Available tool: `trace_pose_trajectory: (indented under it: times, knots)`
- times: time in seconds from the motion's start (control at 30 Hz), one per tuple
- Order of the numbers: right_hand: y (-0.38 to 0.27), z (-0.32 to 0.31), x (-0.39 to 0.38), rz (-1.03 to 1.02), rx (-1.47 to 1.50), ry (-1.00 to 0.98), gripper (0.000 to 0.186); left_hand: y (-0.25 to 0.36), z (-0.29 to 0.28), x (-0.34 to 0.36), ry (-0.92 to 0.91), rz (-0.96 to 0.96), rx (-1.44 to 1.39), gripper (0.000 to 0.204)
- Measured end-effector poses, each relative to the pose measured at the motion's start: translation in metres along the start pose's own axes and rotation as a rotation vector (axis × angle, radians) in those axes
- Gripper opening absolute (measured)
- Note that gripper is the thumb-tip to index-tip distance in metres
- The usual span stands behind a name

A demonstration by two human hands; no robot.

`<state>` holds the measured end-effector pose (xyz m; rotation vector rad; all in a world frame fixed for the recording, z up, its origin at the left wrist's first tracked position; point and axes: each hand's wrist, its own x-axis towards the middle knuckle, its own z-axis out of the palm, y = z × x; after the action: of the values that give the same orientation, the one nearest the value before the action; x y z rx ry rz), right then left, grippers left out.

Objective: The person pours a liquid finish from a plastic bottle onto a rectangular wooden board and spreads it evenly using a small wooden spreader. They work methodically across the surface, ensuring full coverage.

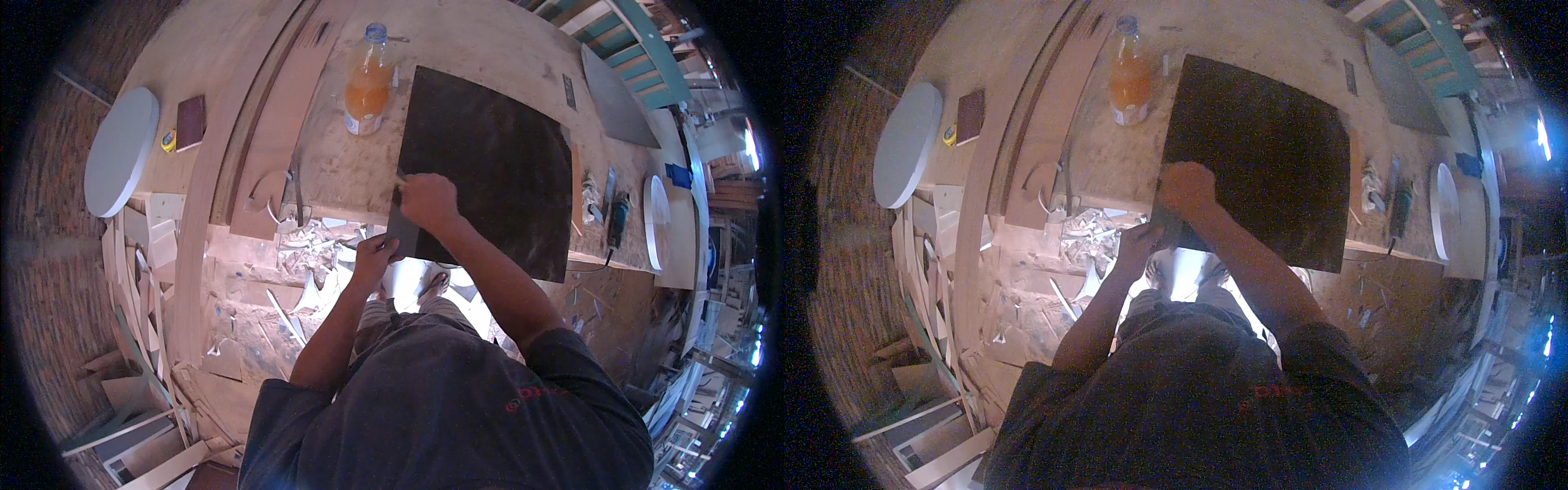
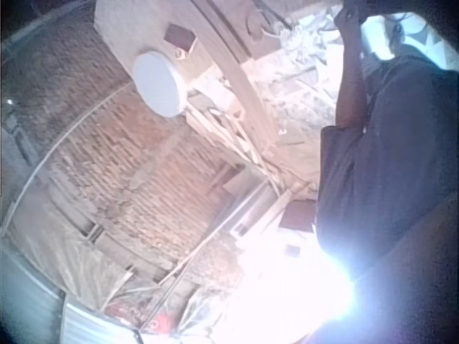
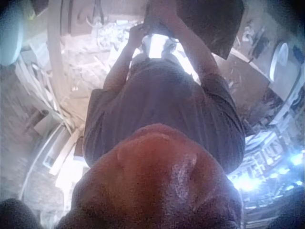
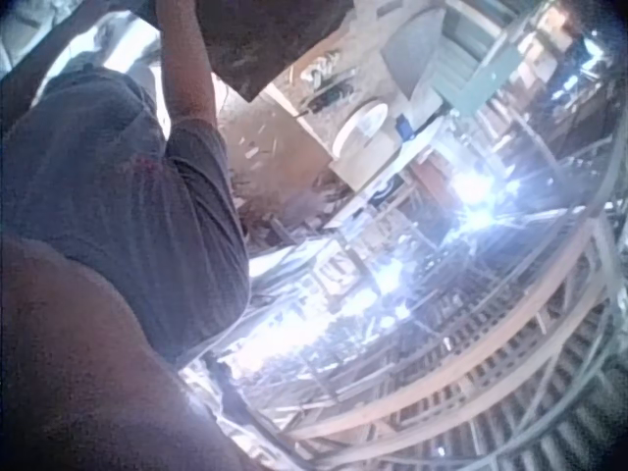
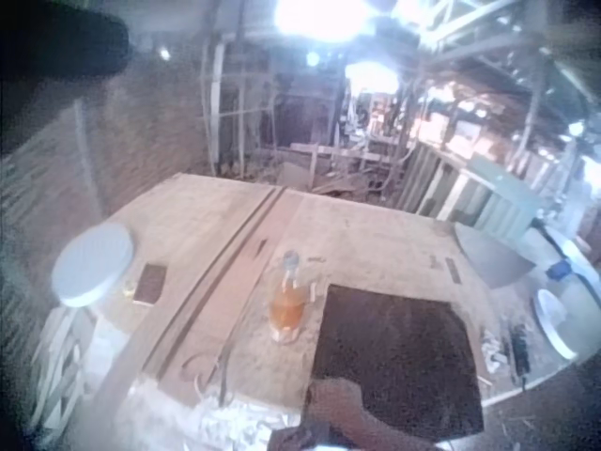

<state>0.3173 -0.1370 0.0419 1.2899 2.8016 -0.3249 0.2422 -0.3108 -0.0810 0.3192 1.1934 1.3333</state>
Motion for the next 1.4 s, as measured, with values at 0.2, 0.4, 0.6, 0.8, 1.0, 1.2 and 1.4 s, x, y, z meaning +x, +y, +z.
trace_pose_trajectory:
  times: [0.2, 0.4, 0.6, 0.8, 1.0, 1.2, 1.4]
  knots:
    - [0.009, -0.028, 0.002, 0.072, 0.066, -0.018, 0.026, 0.005, 0.001, -0.003, 0.014, -0.014, -0.021, 0.022]
    - [0.063, -0.027, -0.023, -0.089, -0.005, 0.118, 0.024, 0.003, 0.006, -0.006, -0.012, -0.020, -0.157, 0.023]
    - [0.079, -0.040, -0.010, -0.044, -0.075, 0.057, 0.023, -0.002, 0.002, -0.002, -0.025, 0.000, -0.093, 0.022]
    - [0.063, -0.018, -0.029, -0.068, -0.132, -0.075, 0.021, -0.006, 0.004, 0.005, -0.035, -0.036, -0.331, 0.023]
    - [0.026, -0.009, -0.084, -0.122, -0.009, -0.111, 0.017, -0.010, 0.003, 0.005, -0.033, -0.070, -0.428, 0.021]
    - [0.038, -0.027, -0.079, -0.111, -0.017, -0.143, 0.022, 0.000, 0.001, 0.002, -0.060, -0.082, -0.442, 0.022]
    - [0.074, -0.030, -0.023, -0.156, 0.081, 0.256, 0.028, 0.001, 0.001, 0.004, -0.002, -0.071, -0.372, 0.022]
